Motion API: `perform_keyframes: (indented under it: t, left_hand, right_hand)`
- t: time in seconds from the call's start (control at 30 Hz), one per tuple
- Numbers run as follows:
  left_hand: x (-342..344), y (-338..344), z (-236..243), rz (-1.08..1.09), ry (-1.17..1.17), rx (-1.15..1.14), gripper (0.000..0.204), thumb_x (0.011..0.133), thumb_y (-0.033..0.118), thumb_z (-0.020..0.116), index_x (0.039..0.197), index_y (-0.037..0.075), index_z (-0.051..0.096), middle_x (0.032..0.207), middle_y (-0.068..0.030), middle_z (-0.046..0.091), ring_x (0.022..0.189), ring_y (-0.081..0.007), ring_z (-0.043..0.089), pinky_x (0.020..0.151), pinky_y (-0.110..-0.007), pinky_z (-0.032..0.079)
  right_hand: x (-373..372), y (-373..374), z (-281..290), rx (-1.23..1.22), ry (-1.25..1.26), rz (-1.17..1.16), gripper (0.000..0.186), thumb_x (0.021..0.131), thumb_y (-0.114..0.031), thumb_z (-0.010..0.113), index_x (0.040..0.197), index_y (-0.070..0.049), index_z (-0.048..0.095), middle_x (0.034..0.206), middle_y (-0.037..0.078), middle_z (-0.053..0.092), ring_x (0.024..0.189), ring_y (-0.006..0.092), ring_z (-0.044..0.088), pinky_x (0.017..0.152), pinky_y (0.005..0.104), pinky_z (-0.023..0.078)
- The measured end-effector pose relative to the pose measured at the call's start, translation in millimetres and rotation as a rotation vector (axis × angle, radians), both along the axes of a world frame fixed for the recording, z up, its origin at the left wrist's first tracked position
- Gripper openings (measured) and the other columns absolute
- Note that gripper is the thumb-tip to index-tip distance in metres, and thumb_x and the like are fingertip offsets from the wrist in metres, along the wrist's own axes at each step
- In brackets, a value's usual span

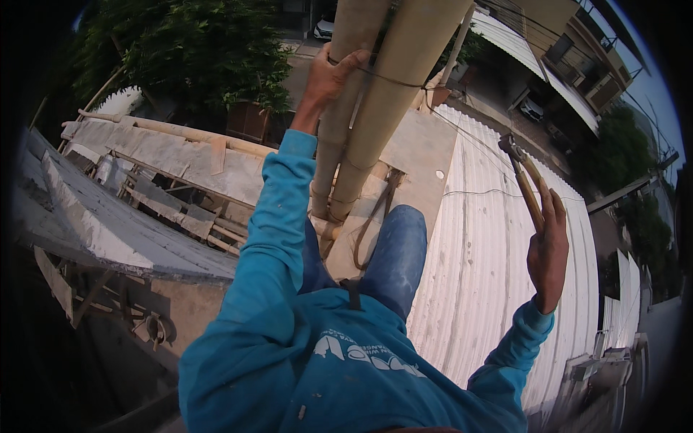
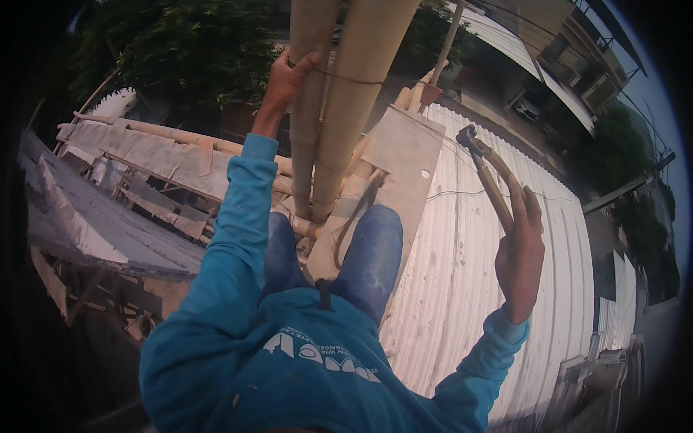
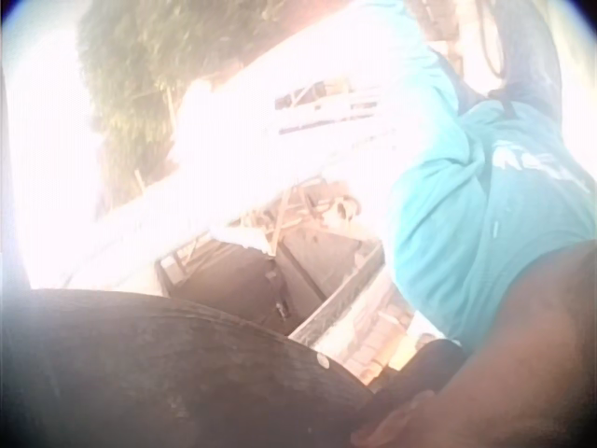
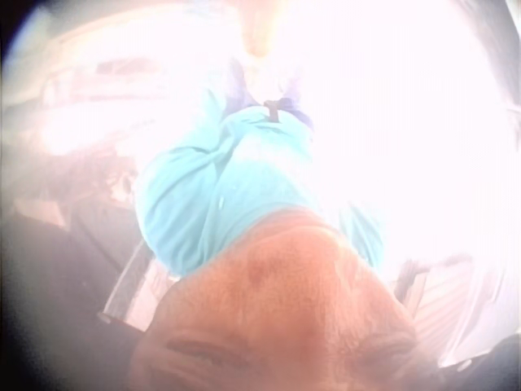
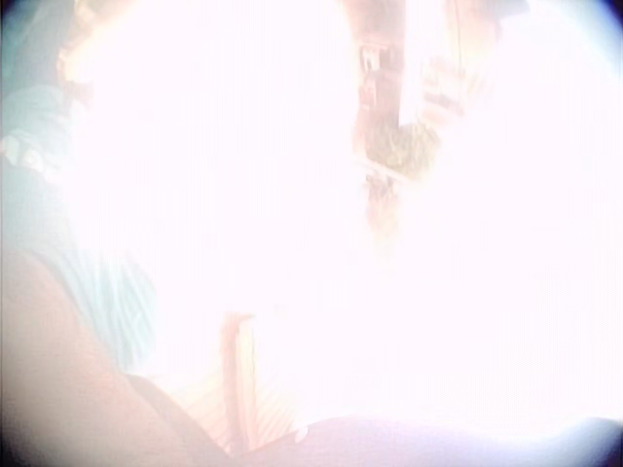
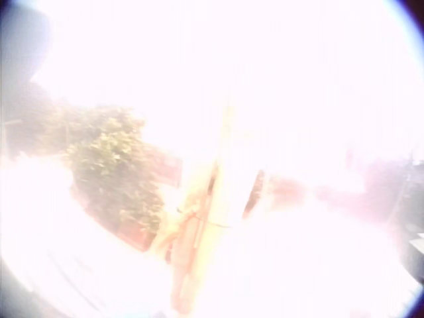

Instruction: The person secures two vertical bamboo poles to a rooftop structure using a wire and a hammer. They wrap the wire around the poles, tighten it by hand, and then use the hammer to drive the wire ends into the bamboo to lock the connection in place.

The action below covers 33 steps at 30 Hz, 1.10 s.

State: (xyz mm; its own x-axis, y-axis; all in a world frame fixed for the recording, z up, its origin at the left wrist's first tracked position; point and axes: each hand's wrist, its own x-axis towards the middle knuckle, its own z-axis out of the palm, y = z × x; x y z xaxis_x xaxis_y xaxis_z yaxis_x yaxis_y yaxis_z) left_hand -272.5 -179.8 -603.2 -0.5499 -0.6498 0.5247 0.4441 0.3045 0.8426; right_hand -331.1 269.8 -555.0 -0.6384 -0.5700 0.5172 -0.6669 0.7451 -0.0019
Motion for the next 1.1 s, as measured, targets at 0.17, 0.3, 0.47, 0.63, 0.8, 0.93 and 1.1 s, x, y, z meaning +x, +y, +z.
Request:
perform_keyframes:
  t: [0.17, 0.3, 0.47, 0.63, 0.8, 0.93, 1.1]
  left_hand:
    - [-1, 0, -1, -0.012, 0.025, 0.016, 0.076, 0.07, 0.051, 0.084, 0.115, -0.003, 0.056, 0.104, -0.0091, 0.067, 0.094, -0.0148, 0.063, 0.084, -0.028, 0.051]
    - [0, 16, 9, 0.006, 0.026, 0.024, 0.075, 0.07, 0.05, 0.085, 0.115, -0.003, 0.057, 0.104, -0.0092, 0.067, 0.094, -0.0151, 0.063, 0.085, -0.028, 0.05]
    - [-1, 2, 0, 0.006, 0.094, 0.016, 0.073, 0.068, 0.05, 0.085, 0.112, -0.002, 0.059, 0.105, -0.0098, 0.068, 0.095, -0.0155, 0.064, 0.084, -0.029, 0.051]
    - [-9, -1, -3, -0.003, 0.098, 0.012, 0.075, 0.067, 0.052, 0.085, 0.111, -0.002, 0.06, 0.104, -0.0107, 0.068, 0.095, -0.0162, 0.065, 0.084, -0.03, 0.052]
    - [-11, 2, -2, -0.005, 0.105, 0.015, 0.078, 0.066, 0.053, 0.085, 0.112, -0.004, 0.059, 0.104, -0.0118, 0.068, 0.096, -0.0169, 0.065, 0.084, -0.03, 0.052]
    - [-15, -7, -9, -0.018, 0.119, 0.028, 0.08, 0.066, 0.053, 0.086, 0.113, -0.004, 0.058, 0.105, -0.012, 0.067, 0.096, -0.0172, 0.065, 0.084, -0.03, 0.052]
    - [-17, -11, -12, -0.017, 0.129, 0.025, 0.08, 0.065, 0.054, 0.086, 0.114, -0.004, 0.058, 0.105, -0.0119, 0.067, 0.095, -0.0172, 0.065, 0.084, -0.03, 0.053]
  right_hand:
    - [-25, -58, 51, 0.209, 0.019, 0.27, 0.079, 0.075, 0.018, 0.046, 0.142, -0.024, 0.045, 0.133, 0.022, 0.052, 0.107, 0.0404, 0.061, 0.089, 0.0449, 0.052]
    - [-64, -76, 66, 0.342, -0.094, 0.314, 0.08, 0.072, 0.013, 0.044, 0.143, -0.021, 0.044, 0.124, 0.023, 0.057, 0.104, 0.0403, 0.061, 0.089, 0.0429, 0.051]
    - [-71, -108, 82, 0.493, -0.323, 0.363, 0.077, 0.079, 0.016, 0.046, 0.147, -0.018, 0.039, 0.123, 0.021, 0.061, 0.108, 0.0383, 0.06, 0.095, 0.0439, 0.048]
    - [-85, -113, 80, 0.494, -0.368, 0.415, 0.081, 0.071, 0.015, 0.044, 0.146, -0.016, 0.041, 0.115, 0.023, 0.063, 0.102, 0.0353, 0.063, 0.091, 0.0428, 0.049]
    - [-92, -107, 84, 0.488, -0.512, 0.432, 0.078, 0.078, 0.015, 0.048, 0.149, -0.015, 0.036, 0.125, 0.017, 0.061, 0.109, 0.0239, 0.059, 0.101, 0.0369, 0.044]
    - [-81, -112, 87, 0.487, -0.592, 0.37, 0.073, 0.081, 0.009, 0.051, 0.149, -0.013, 0.036, 0.124, 0.015, 0.06, 0.109, 0.0206, 0.058, 0.1, 0.0336, 0.043]
    - [-79, -114, 83, 0.452, -0.673, 0.3, 0.07, 0.082, 0.002, 0.056, 0.149, -0.013, 0.037, 0.115, 0.01, 0.061, 0.103, 0.0177, 0.057, 0.097, 0.0302, 0.043]
